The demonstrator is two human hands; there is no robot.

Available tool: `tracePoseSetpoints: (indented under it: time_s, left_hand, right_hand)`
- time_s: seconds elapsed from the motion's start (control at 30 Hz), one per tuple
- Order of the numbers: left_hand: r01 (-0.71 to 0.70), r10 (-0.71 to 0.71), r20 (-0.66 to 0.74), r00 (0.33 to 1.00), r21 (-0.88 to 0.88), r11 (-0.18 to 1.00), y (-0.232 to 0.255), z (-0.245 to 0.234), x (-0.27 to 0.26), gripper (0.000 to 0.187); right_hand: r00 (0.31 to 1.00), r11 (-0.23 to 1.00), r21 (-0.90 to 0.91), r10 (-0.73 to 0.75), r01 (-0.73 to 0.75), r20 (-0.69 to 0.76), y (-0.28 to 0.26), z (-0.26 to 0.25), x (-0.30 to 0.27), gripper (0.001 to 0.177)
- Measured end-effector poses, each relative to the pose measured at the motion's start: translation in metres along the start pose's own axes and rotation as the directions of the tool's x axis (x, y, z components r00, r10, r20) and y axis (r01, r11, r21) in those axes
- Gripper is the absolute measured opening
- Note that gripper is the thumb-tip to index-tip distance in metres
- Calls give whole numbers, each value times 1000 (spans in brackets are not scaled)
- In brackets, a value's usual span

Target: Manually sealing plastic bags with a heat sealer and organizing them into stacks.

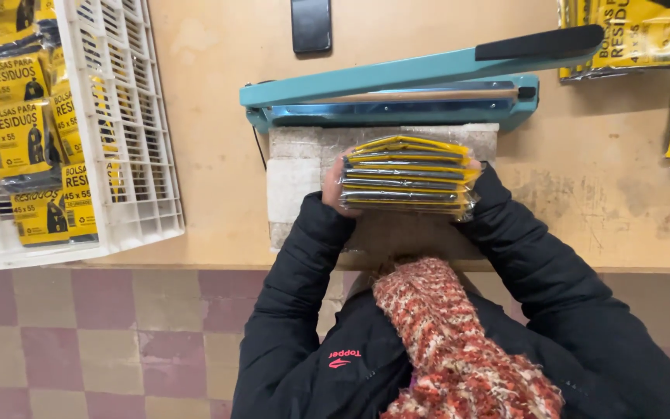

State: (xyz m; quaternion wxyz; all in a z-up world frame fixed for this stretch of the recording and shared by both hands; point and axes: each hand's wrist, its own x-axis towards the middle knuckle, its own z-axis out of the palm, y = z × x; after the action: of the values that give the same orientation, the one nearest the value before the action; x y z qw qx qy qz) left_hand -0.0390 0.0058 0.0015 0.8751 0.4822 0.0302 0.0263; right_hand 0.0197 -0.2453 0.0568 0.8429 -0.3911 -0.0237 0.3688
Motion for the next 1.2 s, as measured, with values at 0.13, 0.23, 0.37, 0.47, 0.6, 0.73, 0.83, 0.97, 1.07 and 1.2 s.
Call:
tracePoseSetpoints:
  time_s: [0.13, 0.23, 0.37, 0.47, 0.6, 0.73, 0.83, 0.97, 1.07, 1.2]
  left_hand:
    - [202, -193, 61, 979, -277, 939, 5, 1, 8, 52]
    - [-187, 102, 202, 974, 466, 865, 70, 44, 19, 59]
    - [-170, -3, 253, 967, 659, 733, 101, 62, 16, 79]
    - [-51, -130, 292, 948, 538, 841, 105, 88, 24, 71]
    - [100, -272, 264, 925, 522, 847, 101, 127, 6, 74]
    - [-91, -114, 346, 931, 523, 848, 95, 162, -11, 78]
    - [-115, -94, 320, 943, 577, 809, 108, 187, -20, 80]
    - [-66, -134, 300, 944, 572, 817, 97, 198, -19, 85]
    - [-182, -22, 338, 941, 561, 808, 89, 205, -23, 91]
    - [-462, 257, 399, 880, 594, 659, 92, 219, -28, 94]
  right_hand:
    - [1000, 1000, 12, -20, 19, 6, 4, 10, -11, 47]
    - [998, 999, -3, -44, 44, 33, -10, -4, -27, 47]
    - [998, 998, -46, -27, 30, 65, -37, -42, -77, 47]
    - [995, 991, -123, -33, 45, 98, -69, -60, -90, 47]
    - [995, 982, -188, 19, 0, 100, -83, -76, -118, 47]
    - [996, 977, -212, 50, -33, 74, -85, -88, -146, 47]
    - [996, 976, -213, 65, -51, 56, -79, -94, -164, 47]
    - [996, 976, -210, 70, -57, 57, -76, -99, -172, 47]
    - [996, 980, -192, 65, -53, 55, -66, -100, -178, 47]
    - [997, 985, -167, 56, -48, 46, -58, -101, -187, 47]
